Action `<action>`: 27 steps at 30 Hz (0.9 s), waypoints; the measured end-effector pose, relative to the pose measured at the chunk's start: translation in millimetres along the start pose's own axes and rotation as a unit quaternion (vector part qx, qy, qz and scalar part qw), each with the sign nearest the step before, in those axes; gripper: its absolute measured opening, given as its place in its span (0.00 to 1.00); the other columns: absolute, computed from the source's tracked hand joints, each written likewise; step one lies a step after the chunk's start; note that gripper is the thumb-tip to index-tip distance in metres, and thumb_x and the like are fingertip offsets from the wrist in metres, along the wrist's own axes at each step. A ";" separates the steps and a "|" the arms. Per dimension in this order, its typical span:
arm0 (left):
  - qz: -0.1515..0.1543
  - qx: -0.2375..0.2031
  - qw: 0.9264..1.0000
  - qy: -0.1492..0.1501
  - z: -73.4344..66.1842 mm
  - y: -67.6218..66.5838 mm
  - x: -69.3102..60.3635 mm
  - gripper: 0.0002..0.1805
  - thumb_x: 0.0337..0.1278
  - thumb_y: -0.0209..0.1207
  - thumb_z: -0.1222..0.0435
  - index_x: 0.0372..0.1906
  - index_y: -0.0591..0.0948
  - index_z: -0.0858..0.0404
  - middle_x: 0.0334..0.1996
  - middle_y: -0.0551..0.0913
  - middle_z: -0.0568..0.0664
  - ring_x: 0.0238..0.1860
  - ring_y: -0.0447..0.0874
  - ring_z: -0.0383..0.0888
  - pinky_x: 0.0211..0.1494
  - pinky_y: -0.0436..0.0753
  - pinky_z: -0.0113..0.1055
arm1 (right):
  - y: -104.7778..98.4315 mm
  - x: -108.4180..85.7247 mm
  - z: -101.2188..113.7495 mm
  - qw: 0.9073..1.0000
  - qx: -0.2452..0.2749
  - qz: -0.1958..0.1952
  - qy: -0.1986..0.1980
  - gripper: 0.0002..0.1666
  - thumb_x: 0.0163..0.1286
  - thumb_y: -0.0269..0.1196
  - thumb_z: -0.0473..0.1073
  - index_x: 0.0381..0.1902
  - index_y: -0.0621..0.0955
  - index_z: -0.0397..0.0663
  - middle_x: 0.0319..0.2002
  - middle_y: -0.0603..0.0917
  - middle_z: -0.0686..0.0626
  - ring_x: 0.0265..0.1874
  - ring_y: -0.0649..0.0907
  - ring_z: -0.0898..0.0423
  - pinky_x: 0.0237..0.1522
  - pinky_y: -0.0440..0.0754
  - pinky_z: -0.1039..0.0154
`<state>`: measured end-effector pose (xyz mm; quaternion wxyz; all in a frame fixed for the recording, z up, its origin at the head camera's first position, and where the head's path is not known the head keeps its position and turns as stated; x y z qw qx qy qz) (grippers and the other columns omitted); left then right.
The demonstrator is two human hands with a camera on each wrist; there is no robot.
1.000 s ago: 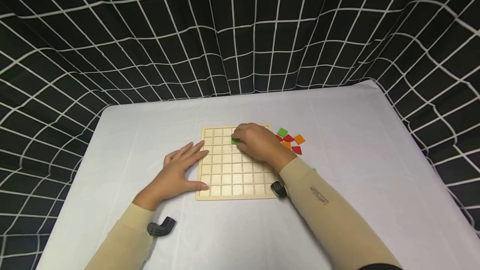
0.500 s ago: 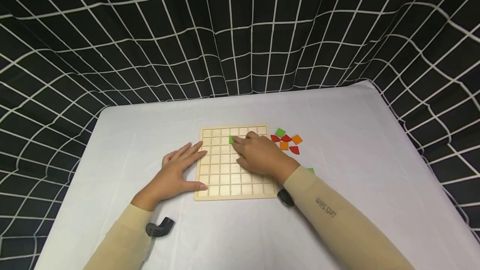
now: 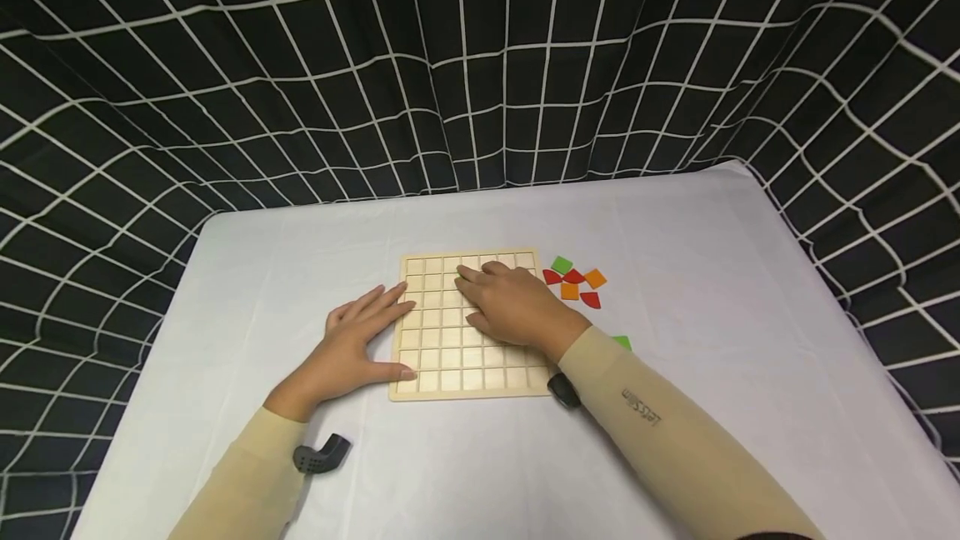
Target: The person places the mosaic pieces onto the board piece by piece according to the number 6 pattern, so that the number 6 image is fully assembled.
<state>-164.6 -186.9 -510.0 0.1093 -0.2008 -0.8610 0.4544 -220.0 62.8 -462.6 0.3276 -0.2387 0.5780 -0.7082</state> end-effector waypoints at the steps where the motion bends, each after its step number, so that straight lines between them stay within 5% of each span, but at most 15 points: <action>1: 0.002 0.000 1.000 0.000 -0.2 0.5 0.6 0.56 0.54 0.74 0.31 0.84 0.70 0.50 0.88 0.51 0.38 0.87 0.42 0.49 0.79 0.43 0.60 | 0.9 -0.5 -1.1 1.000 -0.002 0.007 0.006 0.35 0.82 0.65 0.52 0.81 0.75 0.46 0.80 0.72 0.47 0.75 0.74 0.39 0.68 0.77 0.37; 14: 0.000 0.000 1.000 0.000 0.3 1.5 0.4 0.57 0.53 0.75 0.32 0.84 0.70 0.50 0.88 0.52 0.39 0.87 0.42 0.51 0.79 0.43 0.61 | 6.7 -6.1 -8.4 1.000 0.019 -0.003 0.008 0.36 0.82 0.64 0.52 0.82 0.73 0.46 0.81 0.71 0.47 0.77 0.72 0.39 0.67 0.74 0.32; 20: -0.002 -0.001 1.000 0.001 0.1 0.8 -1.0 0.57 0.52 0.75 0.31 0.84 0.71 0.51 0.88 0.52 0.39 0.87 0.43 0.51 0.79 0.44 0.61 | 4.0 -9.9 -12.8 0.997 0.064 -0.021 0.029 0.43 0.80 0.67 0.50 0.85 0.67 0.42 0.83 0.66 0.44 0.77 0.71 0.42 0.75 0.70 0.42; 27: -0.005 -0.006 1.000 0.005 -0.1 -0.3 -0.5 0.57 0.51 0.76 0.31 0.84 0.71 0.51 0.88 0.52 0.40 0.87 0.43 0.52 0.79 0.43 0.62 | -9.9 -21.6 -24.2 0.990 0.111 -0.050 0.072 0.43 0.78 0.68 0.49 0.84 0.67 0.42 0.77 0.75 0.46 0.74 0.73 0.45 0.72 0.73 0.47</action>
Point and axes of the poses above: each hand's wrist, its own x-axis towards the middle knuckle, its own y-axis out of the palm, z = x × y, the point moved 5 cm from there along x, towards the middle knuckle
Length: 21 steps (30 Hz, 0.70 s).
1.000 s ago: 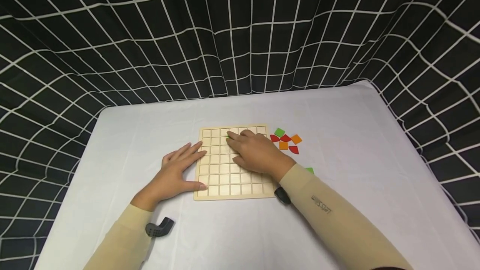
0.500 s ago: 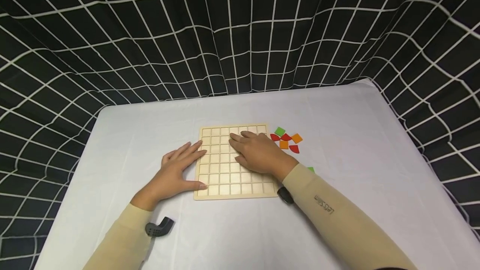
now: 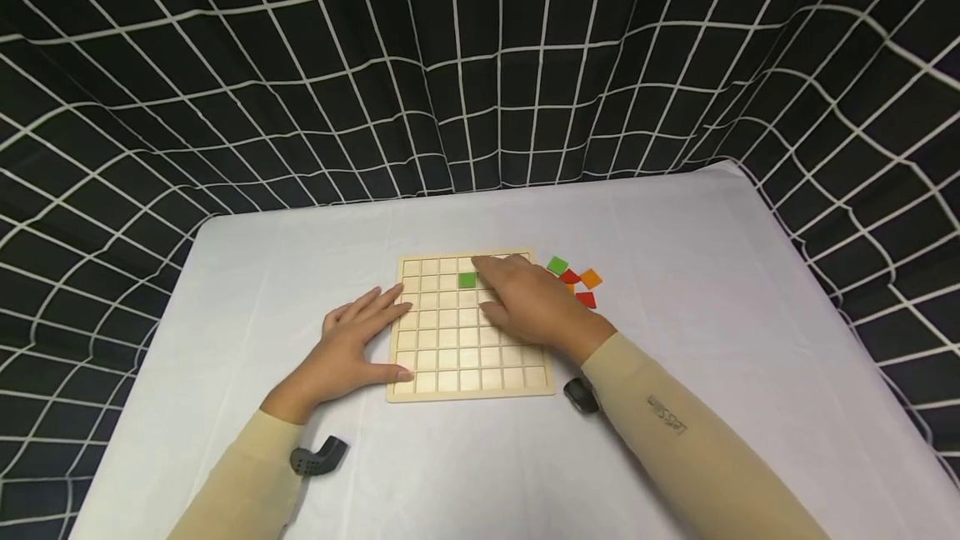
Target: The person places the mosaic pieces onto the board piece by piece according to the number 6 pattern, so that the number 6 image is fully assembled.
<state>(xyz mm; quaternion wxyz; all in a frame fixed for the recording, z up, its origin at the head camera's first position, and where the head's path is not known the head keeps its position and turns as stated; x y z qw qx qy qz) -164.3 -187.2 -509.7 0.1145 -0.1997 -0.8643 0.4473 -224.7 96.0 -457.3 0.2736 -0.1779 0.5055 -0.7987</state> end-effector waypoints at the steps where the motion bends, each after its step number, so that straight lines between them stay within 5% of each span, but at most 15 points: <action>1: -0.001 0.000 1.000 0.001 0.4 0.2 -0.1 0.57 0.51 0.76 0.31 0.84 0.71 0.51 0.88 0.52 0.40 0.87 0.43 0.52 0.79 0.43 0.62 | -2.9 -1.8 -1.8 1.000 0.006 -0.003 0.005 0.43 0.78 0.68 0.48 0.84 0.67 0.42 0.76 0.76 0.46 0.75 0.72 0.45 0.72 0.72 0.46; 13: -0.004 0.006 1.000 0.001 3.5 1.2 -1.2 0.58 0.50 0.75 0.29 0.84 0.70 0.48 0.88 0.52 0.39 0.87 0.43 0.50 0.79 0.44 0.61 | -40.6 -28.4 -19.8 0.996 0.031 -0.061 0.054 0.38 0.80 0.68 0.48 0.82 0.71 0.43 0.72 0.79 0.41 0.71 0.75 0.42 0.70 0.74 0.38; 21: 0.000 0.005 1.000 -0.002 0.3 0.1 -0.3 0.57 0.51 0.76 0.32 0.84 0.71 0.49 0.88 0.52 0.39 0.87 0.43 0.51 0.79 0.43 0.60 | -46.9 -50.5 -33.0 0.994 0.030 -0.086 0.065 0.33 0.76 0.72 0.44 0.75 0.78 0.42 0.68 0.82 0.41 0.67 0.78 0.42 0.67 0.76 0.38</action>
Point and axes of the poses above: each hand's wrist, its own x-axis towards the middle knuckle, its own y-axis out of the palm, z = x × y, the point moved 5 cm from there along x, towards the middle knuckle
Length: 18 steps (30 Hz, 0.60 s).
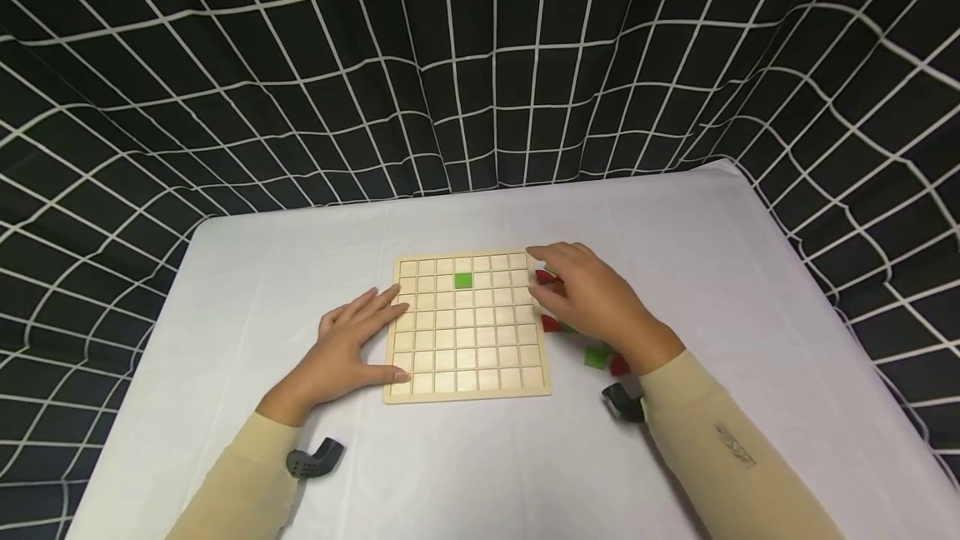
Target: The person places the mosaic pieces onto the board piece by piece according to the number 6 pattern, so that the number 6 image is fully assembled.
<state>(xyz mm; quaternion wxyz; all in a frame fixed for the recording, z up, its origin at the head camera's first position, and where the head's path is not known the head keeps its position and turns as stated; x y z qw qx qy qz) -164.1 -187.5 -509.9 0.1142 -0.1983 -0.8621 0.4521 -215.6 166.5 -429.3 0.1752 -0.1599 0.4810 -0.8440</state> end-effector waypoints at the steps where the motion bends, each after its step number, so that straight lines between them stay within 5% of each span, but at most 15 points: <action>1: 0.000 -0.001 1.000 0.000 -0.6 -0.5 0.1 0.57 0.51 0.76 0.32 0.84 0.71 0.49 0.88 0.52 0.40 0.87 0.43 0.51 0.79 0.43 0.61 | 0.4 -2.2 -1.9 1.000 0.002 -0.001 0.000 0.33 0.76 0.73 0.43 0.74 0.79 0.41 0.67 0.83 0.41 0.66 0.78 0.42 0.66 0.77 0.39; 12: 0.002 -0.001 1.000 -0.002 -1.5 -0.6 0.9 0.57 0.51 0.77 0.33 0.84 0.71 0.50 0.88 0.52 0.39 0.87 0.42 0.51 0.79 0.44 0.61 | 5.5 -28.1 -15.5 1.000 0.023 -0.007 0.006 0.25 0.73 0.74 0.39 0.66 0.85 0.44 0.57 0.87 0.45 0.56 0.81 0.46 0.58 0.81 0.43; 18: -0.001 0.002 1.000 0.001 -0.2 0.9 0.3 0.57 0.51 0.77 0.33 0.84 0.71 0.50 0.88 0.53 0.40 0.87 0.43 0.50 0.78 0.45 0.61 | 6.1 -42.1 -24.8 0.999 0.019 0.013 0.023 0.24 0.71 0.75 0.38 0.63 0.86 0.44 0.58 0.87 0.44 0.61 0.81 0.41 0.65 0.77 0.39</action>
Point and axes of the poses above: each hand's wrist, its own x-axis towards the middle knuckle, its own y-axis out of the palm, z = x × y, the point moved 5 cm from there along x, towards the middle knuckle
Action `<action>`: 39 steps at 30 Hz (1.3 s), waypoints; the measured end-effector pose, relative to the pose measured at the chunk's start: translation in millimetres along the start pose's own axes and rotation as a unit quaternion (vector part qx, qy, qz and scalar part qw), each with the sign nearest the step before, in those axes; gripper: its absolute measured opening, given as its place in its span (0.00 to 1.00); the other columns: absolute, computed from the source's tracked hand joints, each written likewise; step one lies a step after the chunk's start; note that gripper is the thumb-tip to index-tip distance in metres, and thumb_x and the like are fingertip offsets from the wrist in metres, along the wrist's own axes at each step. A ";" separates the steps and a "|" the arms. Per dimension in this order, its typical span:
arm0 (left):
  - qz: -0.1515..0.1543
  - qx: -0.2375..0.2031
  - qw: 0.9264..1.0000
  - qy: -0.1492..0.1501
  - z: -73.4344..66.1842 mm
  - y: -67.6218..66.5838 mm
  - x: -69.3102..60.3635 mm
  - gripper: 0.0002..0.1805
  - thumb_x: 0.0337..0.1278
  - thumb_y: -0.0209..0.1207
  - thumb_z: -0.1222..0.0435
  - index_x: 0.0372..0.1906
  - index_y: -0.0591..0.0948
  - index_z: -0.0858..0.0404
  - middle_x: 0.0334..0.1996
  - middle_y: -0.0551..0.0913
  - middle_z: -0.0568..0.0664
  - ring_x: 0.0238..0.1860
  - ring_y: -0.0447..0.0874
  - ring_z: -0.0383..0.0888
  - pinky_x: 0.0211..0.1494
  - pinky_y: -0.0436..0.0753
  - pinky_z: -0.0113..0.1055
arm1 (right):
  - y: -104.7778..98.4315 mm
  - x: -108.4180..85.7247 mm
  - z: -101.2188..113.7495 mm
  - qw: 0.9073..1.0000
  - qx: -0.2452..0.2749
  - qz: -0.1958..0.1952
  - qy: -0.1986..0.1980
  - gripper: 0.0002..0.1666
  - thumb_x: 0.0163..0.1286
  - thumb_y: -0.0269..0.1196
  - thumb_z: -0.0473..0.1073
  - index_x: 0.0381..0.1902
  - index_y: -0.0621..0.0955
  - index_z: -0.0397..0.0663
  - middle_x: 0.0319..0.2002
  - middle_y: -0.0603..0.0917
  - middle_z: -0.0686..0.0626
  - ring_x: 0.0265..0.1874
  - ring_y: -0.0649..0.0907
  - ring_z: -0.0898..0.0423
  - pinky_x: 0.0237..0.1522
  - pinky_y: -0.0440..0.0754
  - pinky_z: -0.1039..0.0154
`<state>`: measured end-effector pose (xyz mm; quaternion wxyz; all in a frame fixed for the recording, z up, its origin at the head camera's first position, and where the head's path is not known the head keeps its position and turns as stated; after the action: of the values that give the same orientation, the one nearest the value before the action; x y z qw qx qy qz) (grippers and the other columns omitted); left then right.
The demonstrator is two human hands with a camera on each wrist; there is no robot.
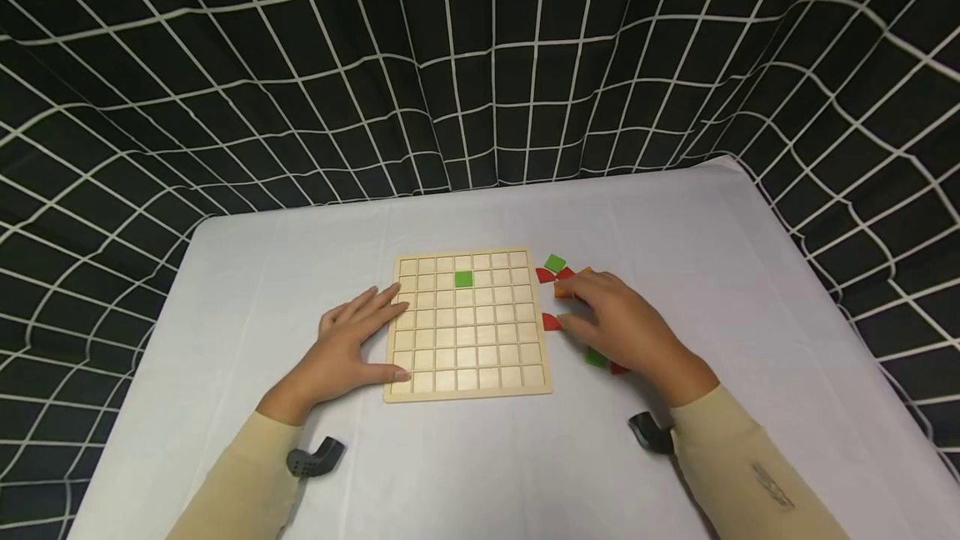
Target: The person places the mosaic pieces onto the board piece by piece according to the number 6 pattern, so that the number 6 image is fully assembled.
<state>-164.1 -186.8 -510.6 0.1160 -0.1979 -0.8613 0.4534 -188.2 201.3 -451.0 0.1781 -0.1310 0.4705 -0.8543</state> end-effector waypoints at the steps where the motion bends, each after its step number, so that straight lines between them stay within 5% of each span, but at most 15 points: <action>1: -0.001 0.000 1.000 0.001 -0.2 0.0 0.0 0.57 0.51 0.77 0.33 0.84 0.71 0.50 0.88 0.53 0.40 0.87 0.43 0.50 0.78 0.45 0.61 | 0.6 -1.9 -1.7 1.000 -0.003 0.005 0.005 0.24 0.71 0.75 0.38 0.64 0.87 0.44 0.58 0.87 0.44 0.62 0.80 0.40 0.66 0.76 0.38; 24: -0.001 -0.001 1.000 0.002 -0.9 -0.5 0.0 0.56 0.52 0.78 0.35 0.84 0.71 0.50 0.88 0.53 0.40 0.87 0.43 0.51 0.78 0.46 0.60 | 16.9 -8.6 -14.1 0.998 -0.027 0.051 0.014 0.24 0.69 0.78 0.37 0.62 0.87 0.43 0.59 0.85 0.42 0.62 0.78 0.39 0.65 0.78 0.36; 39: 0.001 -0.002 1.000 -0.002 -3.2 -2.0 -0.5 0.56 0.52 0.79 0.36 0.84 0.71 0.51 0.88 0.53 0.40 0.87 0.43 0.52 0.79 0.45 0.61 | 21.7 -1.9 -5.8 0.995 -0.070 0.070 -0.004 0.19 0.67 0.76 0.35 0.56 0.89 0.39 0.50 0.85 0.46 0.52 0.80 0.44 0.56 0.83 0.44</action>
<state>-162.9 -185.7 -507.1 0.1136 -0.1983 -0.8620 0.4526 -184.8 195.8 -472.6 0.2296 -0.1134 0.5366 -0.8040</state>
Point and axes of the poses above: each hand's wrist, its own x-axis towards the middle knuckle, its own y-axis out of the palm, z = x × y, the point moved 5 cm from there along x, towards the middle knuckle
